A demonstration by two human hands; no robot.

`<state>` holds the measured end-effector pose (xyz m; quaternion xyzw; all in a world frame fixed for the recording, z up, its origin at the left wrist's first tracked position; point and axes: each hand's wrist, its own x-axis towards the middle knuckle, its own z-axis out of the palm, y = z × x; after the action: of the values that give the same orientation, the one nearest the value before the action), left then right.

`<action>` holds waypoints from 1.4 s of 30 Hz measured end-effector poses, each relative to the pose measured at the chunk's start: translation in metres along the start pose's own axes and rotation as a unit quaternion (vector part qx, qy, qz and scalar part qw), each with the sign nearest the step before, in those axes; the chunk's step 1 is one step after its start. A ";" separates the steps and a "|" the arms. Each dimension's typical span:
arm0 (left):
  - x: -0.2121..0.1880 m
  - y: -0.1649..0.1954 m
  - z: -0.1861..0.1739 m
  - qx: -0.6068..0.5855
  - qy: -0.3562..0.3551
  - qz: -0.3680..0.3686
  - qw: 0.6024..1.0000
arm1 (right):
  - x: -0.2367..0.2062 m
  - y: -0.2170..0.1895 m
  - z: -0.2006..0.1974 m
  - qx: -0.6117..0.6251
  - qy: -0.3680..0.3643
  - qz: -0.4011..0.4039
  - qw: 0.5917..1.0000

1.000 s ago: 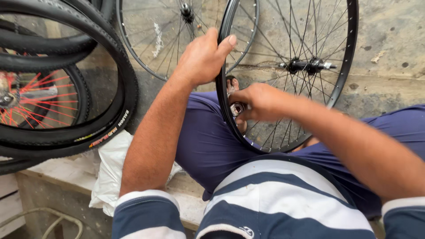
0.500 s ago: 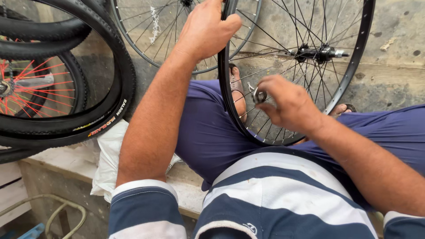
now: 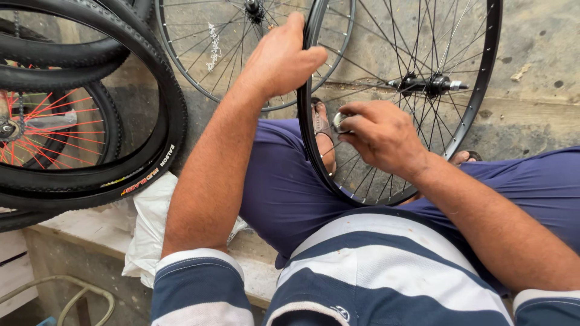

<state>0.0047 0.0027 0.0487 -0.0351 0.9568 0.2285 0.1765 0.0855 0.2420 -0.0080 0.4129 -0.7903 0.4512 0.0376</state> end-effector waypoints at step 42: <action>-0.008 -0.003 -0.001 -0.030 -0.019 -0.007 0.999 | 0.014 0.006 0.034 0.234 -0.081 0.131 0.960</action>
<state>0.0118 -0.0001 0.0511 -0.0425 0.9455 0.2570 0.1952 0.0827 0.2093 -0.0255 0.3382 -0.7099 0.5900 -0.1833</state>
